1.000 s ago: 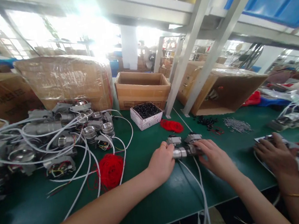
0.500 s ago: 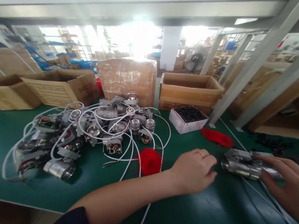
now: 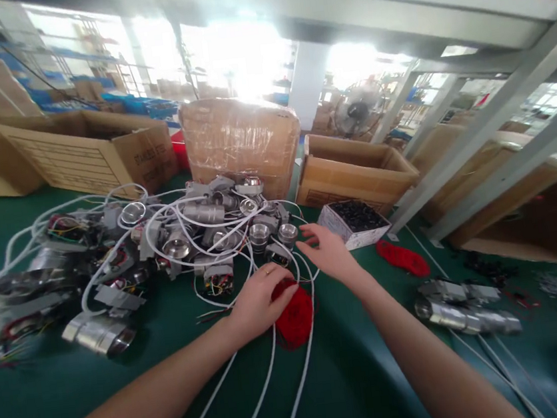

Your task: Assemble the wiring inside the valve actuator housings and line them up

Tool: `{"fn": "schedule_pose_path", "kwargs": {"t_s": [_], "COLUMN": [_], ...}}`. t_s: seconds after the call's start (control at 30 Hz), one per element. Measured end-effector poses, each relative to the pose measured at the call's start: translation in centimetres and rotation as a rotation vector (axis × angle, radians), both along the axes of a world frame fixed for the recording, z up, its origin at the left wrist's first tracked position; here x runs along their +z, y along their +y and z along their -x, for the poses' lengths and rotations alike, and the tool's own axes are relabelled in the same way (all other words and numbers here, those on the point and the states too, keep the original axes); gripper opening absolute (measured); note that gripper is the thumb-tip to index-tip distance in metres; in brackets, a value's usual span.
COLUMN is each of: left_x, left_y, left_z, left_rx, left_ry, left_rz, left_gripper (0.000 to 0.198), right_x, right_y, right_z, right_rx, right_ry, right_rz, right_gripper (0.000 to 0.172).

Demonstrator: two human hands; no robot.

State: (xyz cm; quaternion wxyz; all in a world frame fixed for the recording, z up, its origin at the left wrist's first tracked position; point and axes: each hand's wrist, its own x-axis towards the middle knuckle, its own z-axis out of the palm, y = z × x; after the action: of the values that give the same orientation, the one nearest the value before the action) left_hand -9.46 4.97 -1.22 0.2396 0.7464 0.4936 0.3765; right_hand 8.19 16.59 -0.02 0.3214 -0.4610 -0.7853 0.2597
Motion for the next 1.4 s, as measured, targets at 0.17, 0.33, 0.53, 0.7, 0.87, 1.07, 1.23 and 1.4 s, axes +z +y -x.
{"fn": "schedule_pose_path", "kwargs": {"t_s": [0.17,0.33,0.53,0.7,0.87,1.07,1.23,1.4], "left_x": [0.1,0.8,0.5,0.0,-0.2,0.6,2.1,3.0], "left_y": [0.2,0.7,0.3,0.1,0.6,0.3,-1.7,-3.3], "left_z": [-0.3,1.1,0.7,0.0,0.3,0.1,-1.4,-4.7], "left_rx": [-0.119,-0.009,0.117,0.152,0.171,0.190,0.097,-0.186], "left_ry": [-0.176,-0.336,-0.341,-0.283,-0.240,-0.191,-0.162,-0.030], "left_rz": [0.074,0.110,0.109,0.097,0.046,-0.143,-0.190,0.102], "left_gripper": [0.024,0.013,0.017,0.015,0.011,0.005,0.010,0.072], "right_x": [-1.0,-1.6,-2.6,-2.0,-0.5,-1.0,-1.6,-1.8], "right_y": [3.0,3.2,1.9,0.6,-2.6,-8.3,-12.1,-14.5], "right_z": [2.4,2.0,-0.5,-3.4,-7.1,-9.5,-9.3,-8.5], "right_rx": [0.157,0.106,-0.121,-0.279,-0.355,-0.437,-0.510,-0.530], "right_ry": [0.058,0.172,0.389,0.644,0.769,0.780,0.817,0.837], "right_rz": [0.102,0.107,0.120,0.202,0.330,0.504,0.550,0.610], "right_gripper": [0.027,0.034,0.041,0.052,0.056,0.052,0.053,0.055]}}
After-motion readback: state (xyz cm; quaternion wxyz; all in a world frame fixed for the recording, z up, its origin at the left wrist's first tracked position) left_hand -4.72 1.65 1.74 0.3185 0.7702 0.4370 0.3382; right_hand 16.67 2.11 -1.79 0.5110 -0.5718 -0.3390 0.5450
